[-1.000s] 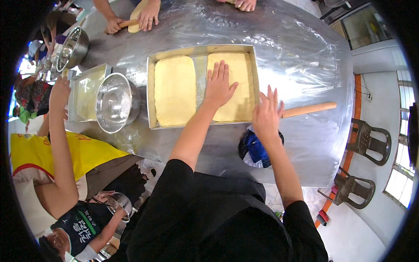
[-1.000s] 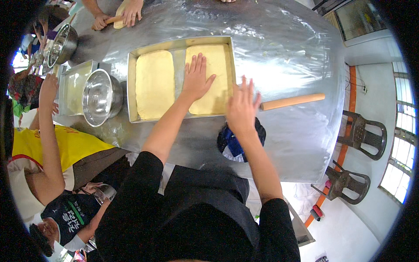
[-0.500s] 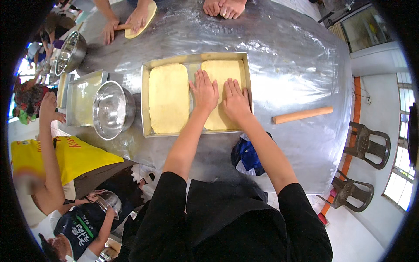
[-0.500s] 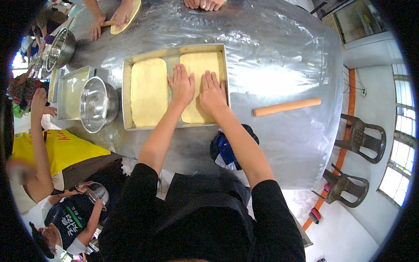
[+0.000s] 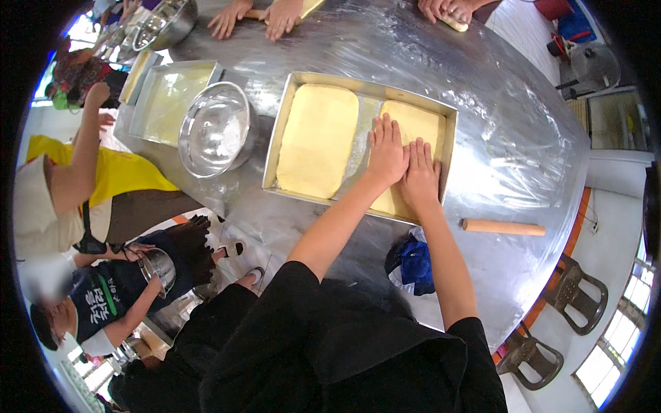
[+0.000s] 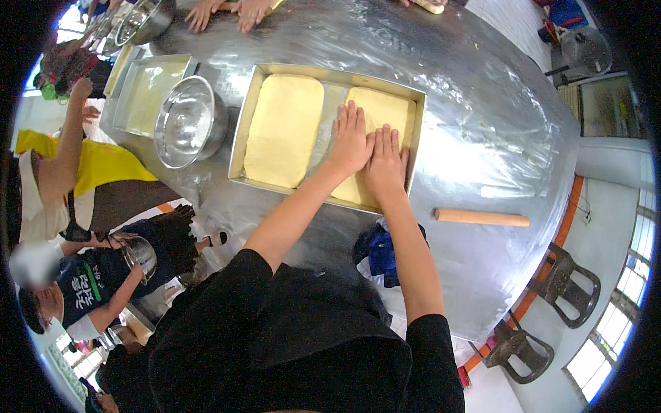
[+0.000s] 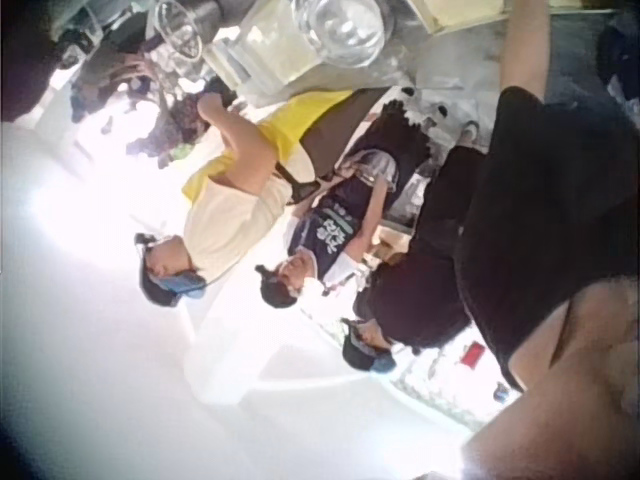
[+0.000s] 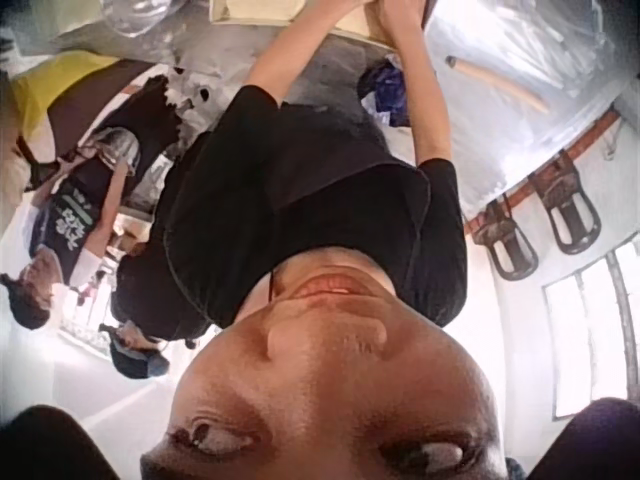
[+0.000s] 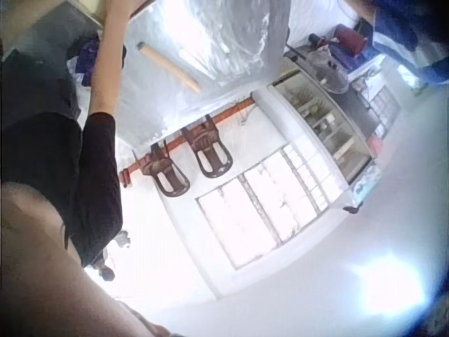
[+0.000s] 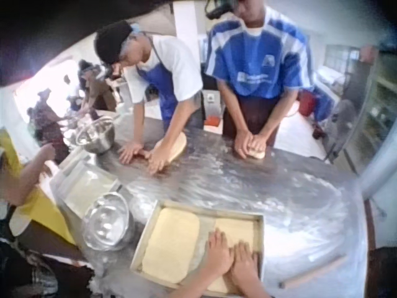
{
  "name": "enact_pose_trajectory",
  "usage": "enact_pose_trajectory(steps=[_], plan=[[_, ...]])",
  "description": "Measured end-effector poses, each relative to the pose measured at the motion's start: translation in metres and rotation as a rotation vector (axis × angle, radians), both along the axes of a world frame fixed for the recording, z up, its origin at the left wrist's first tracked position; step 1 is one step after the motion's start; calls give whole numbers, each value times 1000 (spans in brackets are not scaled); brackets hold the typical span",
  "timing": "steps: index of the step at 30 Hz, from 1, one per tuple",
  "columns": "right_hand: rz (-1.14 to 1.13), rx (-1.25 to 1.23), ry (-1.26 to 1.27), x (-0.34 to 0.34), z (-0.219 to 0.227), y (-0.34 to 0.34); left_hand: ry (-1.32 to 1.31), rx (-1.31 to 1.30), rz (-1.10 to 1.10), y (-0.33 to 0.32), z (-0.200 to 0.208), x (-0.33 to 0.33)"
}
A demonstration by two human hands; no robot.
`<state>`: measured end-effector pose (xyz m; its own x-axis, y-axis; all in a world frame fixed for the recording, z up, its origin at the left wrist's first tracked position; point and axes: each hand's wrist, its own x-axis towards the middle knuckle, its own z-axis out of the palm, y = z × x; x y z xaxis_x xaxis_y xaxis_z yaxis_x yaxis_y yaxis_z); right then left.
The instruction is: The person flattens pieces of dough into rectangular baking trays by hand, pressing with their palms and stretching the dough to the corners of the trays.
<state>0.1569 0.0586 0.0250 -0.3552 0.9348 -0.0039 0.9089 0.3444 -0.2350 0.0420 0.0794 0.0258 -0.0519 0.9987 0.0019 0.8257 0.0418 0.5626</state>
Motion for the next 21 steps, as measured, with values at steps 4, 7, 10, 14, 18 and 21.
enact_pose_trajectory(steps=[4, 7, 10, 14, 18, 21], plan=[[14, -29, -32, 2, 2, 2, -52, -26, 0, 0, 6, -1], [17, -26, -32, 8, -1, 2, -58, -9, 23, 3, 3, 3], [30, -37, -59, 8, 1, -1, -37, -25, 40, 1, -1, 10], [50, -12, -76, 7, -3, 0, -82, 29, 65, -1, -7, 8], [46, -10, -69, 8, -5, 2, -71, -9, 50, 2, -1, 5], [37, 1, -58, 14, -18, 7, -69, -20, 59, 1, -2, 12]])
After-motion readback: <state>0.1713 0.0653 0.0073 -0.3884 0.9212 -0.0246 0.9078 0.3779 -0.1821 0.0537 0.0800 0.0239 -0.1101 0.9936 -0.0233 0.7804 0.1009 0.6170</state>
